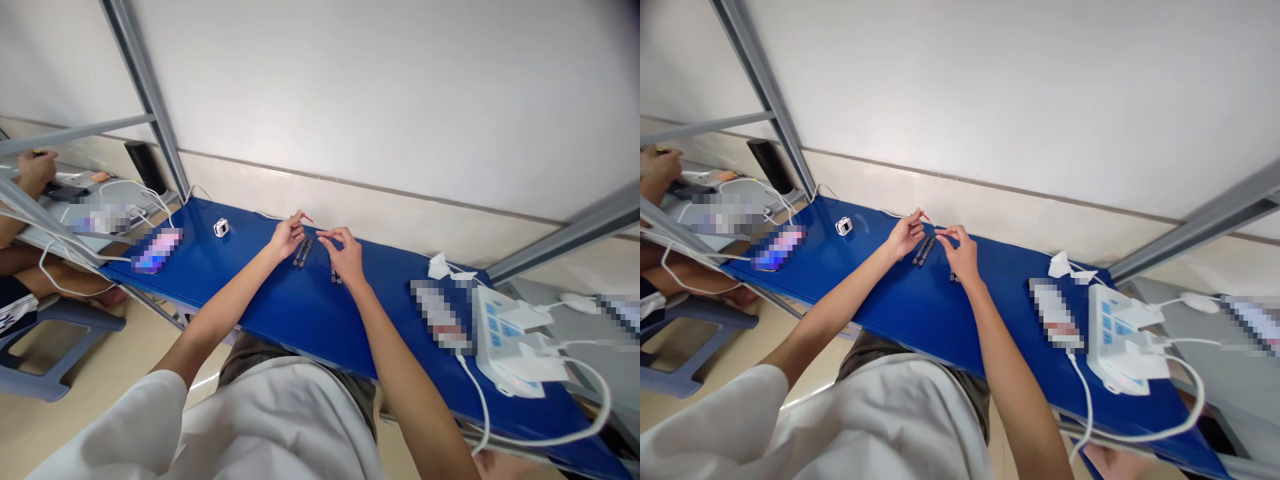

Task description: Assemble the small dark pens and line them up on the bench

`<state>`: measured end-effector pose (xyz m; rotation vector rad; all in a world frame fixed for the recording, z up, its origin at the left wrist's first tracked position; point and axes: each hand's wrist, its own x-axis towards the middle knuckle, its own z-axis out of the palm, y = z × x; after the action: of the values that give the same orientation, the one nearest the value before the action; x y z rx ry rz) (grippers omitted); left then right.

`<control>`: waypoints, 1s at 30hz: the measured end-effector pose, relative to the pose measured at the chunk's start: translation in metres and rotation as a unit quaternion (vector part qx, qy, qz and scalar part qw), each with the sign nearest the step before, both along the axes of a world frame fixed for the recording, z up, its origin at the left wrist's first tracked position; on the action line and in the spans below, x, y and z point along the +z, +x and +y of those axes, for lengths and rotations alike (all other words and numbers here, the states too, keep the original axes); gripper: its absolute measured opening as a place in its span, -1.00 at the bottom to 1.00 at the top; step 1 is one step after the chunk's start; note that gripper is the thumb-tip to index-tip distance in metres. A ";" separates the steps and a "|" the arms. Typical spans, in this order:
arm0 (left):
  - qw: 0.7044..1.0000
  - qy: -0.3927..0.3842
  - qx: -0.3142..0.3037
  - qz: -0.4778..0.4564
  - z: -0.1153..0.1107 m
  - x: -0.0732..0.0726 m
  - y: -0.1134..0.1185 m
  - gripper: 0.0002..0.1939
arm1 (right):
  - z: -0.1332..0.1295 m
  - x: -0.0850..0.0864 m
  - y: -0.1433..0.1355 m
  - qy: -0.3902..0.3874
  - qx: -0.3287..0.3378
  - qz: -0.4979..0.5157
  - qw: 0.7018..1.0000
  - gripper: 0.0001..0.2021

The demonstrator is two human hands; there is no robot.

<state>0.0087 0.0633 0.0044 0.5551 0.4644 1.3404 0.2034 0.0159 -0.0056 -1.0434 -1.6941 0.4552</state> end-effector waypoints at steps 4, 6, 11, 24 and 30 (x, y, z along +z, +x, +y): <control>0.991 0.064 0.082 0.086 -0.001 -0.004 0.005 -0.64 | 0.001 -0.003 0.000 -0.012 0.011 0.033 0.999 -0.65; 0.985 0.076 0.114 0.105 0.000 -0.005 0.007 -0.60 | 0.001 -0.004 0.000 -0.025 0.014 0.034 0.999 -0.65; 0.976 0.085 0.159 0.123 0.001 -0.006 0.007 -0.54 | 0.001 -0.005 0.000 -0.052 0.037 0.042 0.997 -0.64; 0.982 0.035 0.158 0.103 -0.003 -0.002 0.007 -0.67 | 0.014 -0.005 0.003 -0.159 0.079 0.325 0.929 -0.70; 0.981 0.055 0.144 0.118 -0.003 -0.005 0.007 -0.70 | 0.023 0.002 0.020 -0.333 0.108 0.535 0.769 -0.69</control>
<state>0.0158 0.0599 -0.0003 0.7637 0.6876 1.5920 0.2235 0.0386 -0.0036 -0.7625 -0.5707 1.5473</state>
